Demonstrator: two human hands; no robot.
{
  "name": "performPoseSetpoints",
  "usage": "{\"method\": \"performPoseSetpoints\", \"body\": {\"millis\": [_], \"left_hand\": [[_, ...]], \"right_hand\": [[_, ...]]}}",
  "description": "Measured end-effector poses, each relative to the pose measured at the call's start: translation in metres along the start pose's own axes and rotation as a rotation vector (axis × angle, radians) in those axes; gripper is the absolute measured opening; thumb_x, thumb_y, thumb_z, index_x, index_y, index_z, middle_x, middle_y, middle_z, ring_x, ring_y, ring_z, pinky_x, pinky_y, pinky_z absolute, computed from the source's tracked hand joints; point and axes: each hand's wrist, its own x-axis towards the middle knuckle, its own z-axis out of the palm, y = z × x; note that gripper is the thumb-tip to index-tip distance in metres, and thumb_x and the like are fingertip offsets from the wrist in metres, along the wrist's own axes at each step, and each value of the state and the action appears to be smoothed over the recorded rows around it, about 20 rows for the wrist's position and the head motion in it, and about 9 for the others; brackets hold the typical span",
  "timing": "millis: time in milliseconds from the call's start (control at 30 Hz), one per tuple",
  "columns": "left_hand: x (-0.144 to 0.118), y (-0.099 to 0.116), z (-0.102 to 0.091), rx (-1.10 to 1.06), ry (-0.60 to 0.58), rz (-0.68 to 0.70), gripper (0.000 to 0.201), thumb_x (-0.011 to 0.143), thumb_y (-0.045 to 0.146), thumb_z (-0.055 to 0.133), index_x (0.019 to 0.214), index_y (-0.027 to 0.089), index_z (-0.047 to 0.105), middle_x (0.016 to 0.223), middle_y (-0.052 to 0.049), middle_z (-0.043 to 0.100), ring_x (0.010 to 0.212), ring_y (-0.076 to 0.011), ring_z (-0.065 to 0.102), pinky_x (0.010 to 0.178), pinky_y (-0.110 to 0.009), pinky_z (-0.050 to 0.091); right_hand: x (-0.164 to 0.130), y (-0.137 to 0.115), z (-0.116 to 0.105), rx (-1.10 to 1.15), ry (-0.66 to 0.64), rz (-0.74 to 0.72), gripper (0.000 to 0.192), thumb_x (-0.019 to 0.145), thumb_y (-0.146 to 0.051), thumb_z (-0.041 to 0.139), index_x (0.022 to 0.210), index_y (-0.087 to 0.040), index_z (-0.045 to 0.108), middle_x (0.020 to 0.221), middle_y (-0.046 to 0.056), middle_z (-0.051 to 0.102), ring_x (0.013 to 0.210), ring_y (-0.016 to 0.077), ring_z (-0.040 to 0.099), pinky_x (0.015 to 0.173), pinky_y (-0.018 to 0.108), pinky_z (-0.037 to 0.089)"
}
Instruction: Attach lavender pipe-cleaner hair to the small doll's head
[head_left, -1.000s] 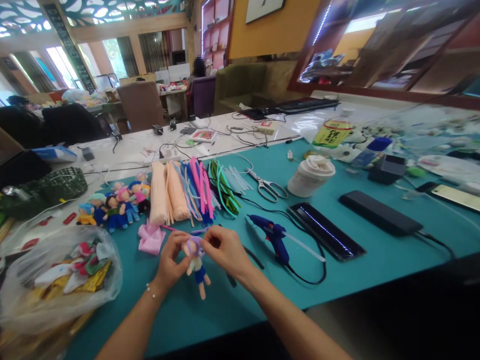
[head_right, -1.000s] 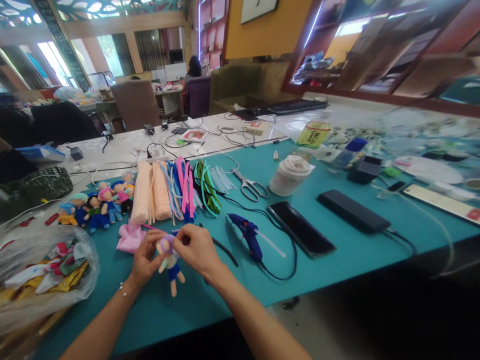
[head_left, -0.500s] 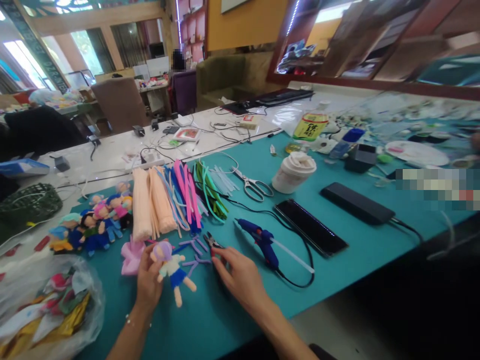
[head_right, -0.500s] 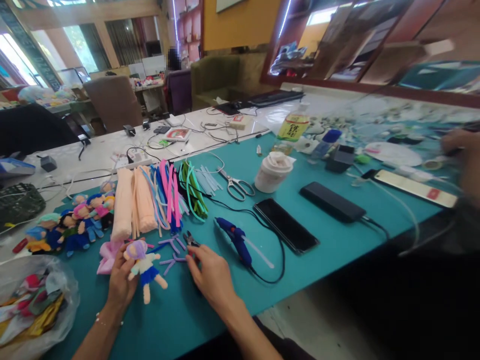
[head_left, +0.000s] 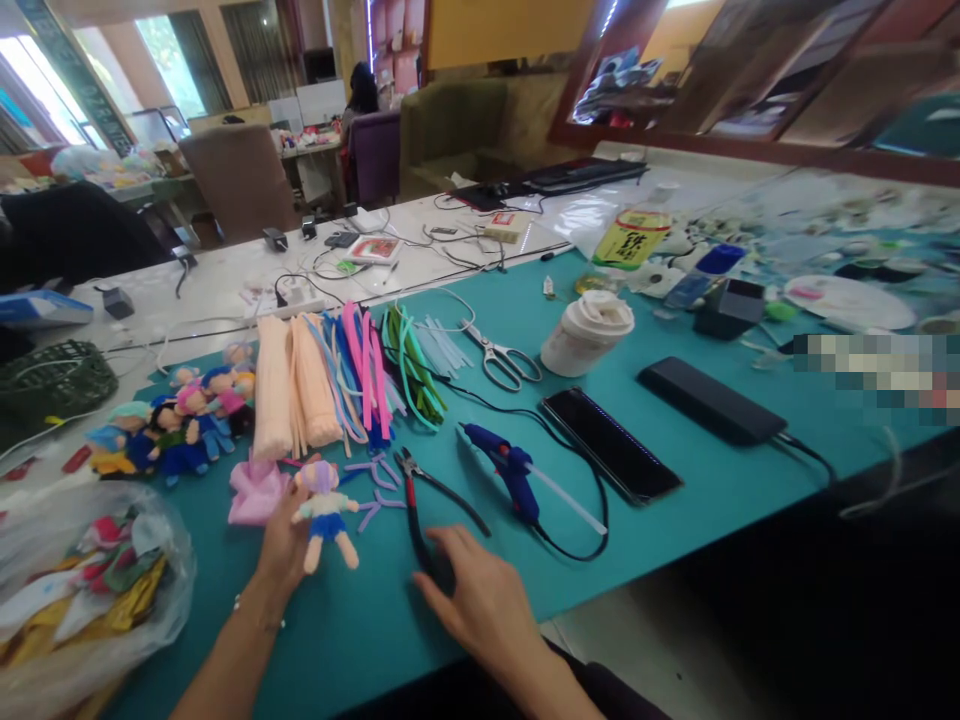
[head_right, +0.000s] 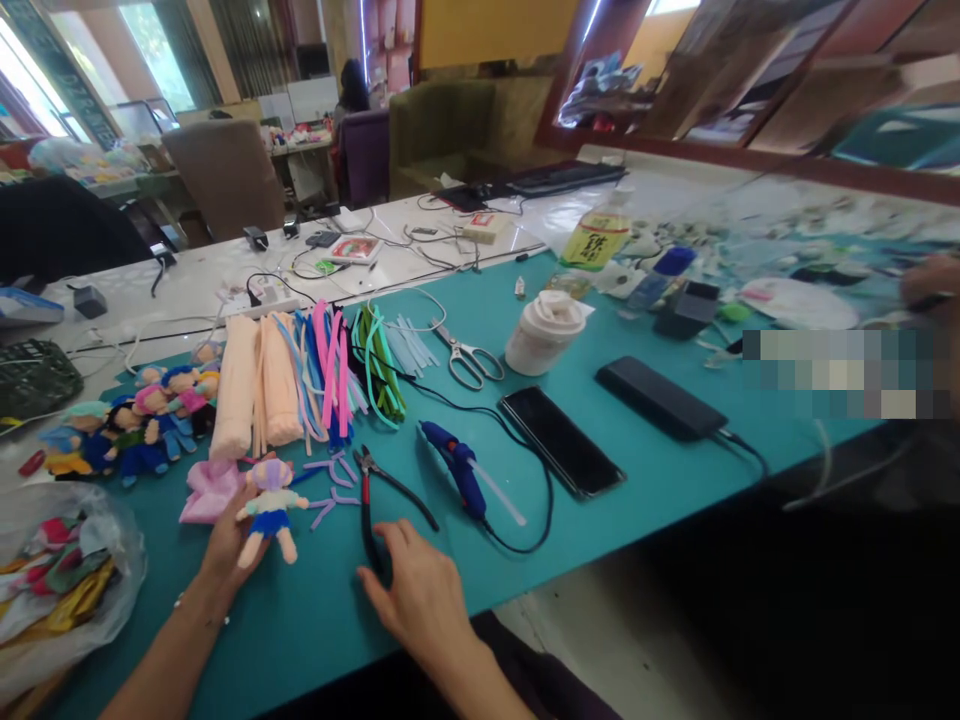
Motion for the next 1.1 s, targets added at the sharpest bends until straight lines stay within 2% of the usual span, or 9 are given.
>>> {"method": "performPoseSetpoints", "body": {"millis": [167, 400, 500, 600, 767, 900, 967, 1033, 1100], "left_hand": [[-0.003, -0.001, 0.002, -0.007, -0.071, -0.061, 0.055, 0.071, 0.028, 0.078, 0.124, 0.021, 0.064, 0.097, -0.006, 0.076, 0.086, -0.0251, 0.072, 0.082, -0.038, 0.057], [-0.003, 0.003, 0.002, -0.047, -0.096, -0.141, 0.067, 0.062, 0.009, 0.073, 0.127, 0.021, 0.062, 0.105, -0.008, 0.076, 0.084, -0.0215, 0.071, 0.067, -0.026, 0.054], [-0.002, 0.002, 0.003, -0.051, -0.087, -0.123, 0.066, 0.065, 0.010, 0.072, 0.129, 0.023, 0.062, 0.102, -0.008, 0.076, 0.090, -0.0223, 0.070, 0.071, -0.026, 0.054], [-0.001, -0.001, 0.001, -0.044, -0.098, -0.124, 0.068, 0.064, 0.011, 0.074, 0.130, 0.023, 0.061, 0.100, -0.008, 0.077, 0.091, -0.0233, 0.070, 0.074, -0.028, 0.055], [0.000, -0.005, 0.001, -0.072, -0.092, -0.099, 0.069, 0.063, 0.009, 0.072, 0.129, 0.021, 0.062, 0.099, -0.007, 0.075, 0.083, -0.0186, 0.069, 0.063, -0.021, 0.052], [0.001, -0.003, 0.003, -0.068, -0.101, -0.088, 0.068, 0.060, 0.007, 0.069, 0.126, 0.019, 0.064, 0.086, -0.006, 0.073, 0.068, -0.0149, 0.065, 0.047, -0.018, 0.043], [0.001, -0.002, 0.004, -0.049, -0.115, -0.076, 0.066, 0.059, 0.008, 0.069, 0.124, 0.018, 0.065, 0.083, -0.006, 0.072, 0.065, -0.0147, 0.063, 0.044, -0.018, 0.041], [0.001, -0.002, 0.004, -0.026, -0.128, -0.044, 0.062, 0.059, 0.010, 0.070, 0.121, 0.019, 0.068, 0.083, -0.006, 0.072, 0.065, -0.0146, 0.063, 0.044, -0.018, 0.040], [0.001, -0.004, 0.003, 0.002, -0.139, 0.011, 0.056, 0.060, 0.013, 0.074, 0.116, 0.020, 0.070, 0.085, -0.006, 0.073, 0.068, -0.0152, 0.064, 0.047, -0.019, 0.043]], "right_hand": [[0.019, 0.001, 0.018, -0.029, 0.016, 0.046, 0.031, 0.082, -0.010, 0.051, 0.108, -0.018, 0.066, 0.095, 0.007, 0.070, 0.071, 0.0199, 0.069, 0.061, 0.028, 0.051], [0.055, 0.018, 0.021, -0.028, 0.162, 0.040, 0.021, 0.085, -0.015, 0.054, 0.099, -0.020, 0.070, 0.091, 0.006, 0.070, 0.067, 0.0180, 0.068, 0.058, 0.026, 0.051], [0.042, 0.024, 0.011, 0.008, 0.259, 0.015, 0.016, 0.091, -0.024, 0.053, 0.095, -0.021, 0.068, 0.088, 0.005, 0.069, 0.060, 0.0148, 0.064, 0.057, 0.025, 0.052], [0.011, 0.039, -0.008, 0.035, 0.381, 0.017, 0.025, 0.097, -0.033, 0.047, 0.084, -0.022, 0.065, 0.075, 0.004, 0.066, 0.059, 0.0154, 0.063, 0.056, 0.025, 0.052], [-0.019, 0.075, -0.035, -0.071, 0.618, 0.160, 0.028, 0.094, -0.046, 0.052, 0.087, -0.021, 0.062, 0.069, 0.003, 0.060, 0.054, 0.0179, 0.056, 0.052, 0.031, 0.047], [0.002, 0.087, -0.041, -0.192, 0.536, 0.221, 0.046, 0.088, -0.061, 0.052, 0.099, -0.018, 0.066, 0.089, 0.012, 0.066, 0.074, 0.0263, 0.063, 0.061, 0.036, 0.050], [0.021, 0.087, -0.040, -0.167, 0.467, 0.211, 0.056, 0.084, -0.068, 0.051, 0.099, -0.017, 0.068, 0.090, 0.014, 0.067, 0.082, 0.0313, 0.063, 0.065, 0.040, 0.050], [0.039, 0.087, -0.039, -0.093, 0.399, 0.247, 0.059, 0.078, -0.074, 0.052, 0.091, -0.018, 0.067, 0.083, 0.013, 0.067, 0.076, 0.0312, 0.063, 0.062, 0.040, 0.049], [0.052, 0.087, -0.037, -0.030, 0.358, 0.292, 0.053, 0.075, -0.074, 0.053, 0.075, -0.022, 0.063, 0.069, 0.009, 0.063, 0.061, 0.0265, 0.059, 0.053, 0.036, 0.046]]}}
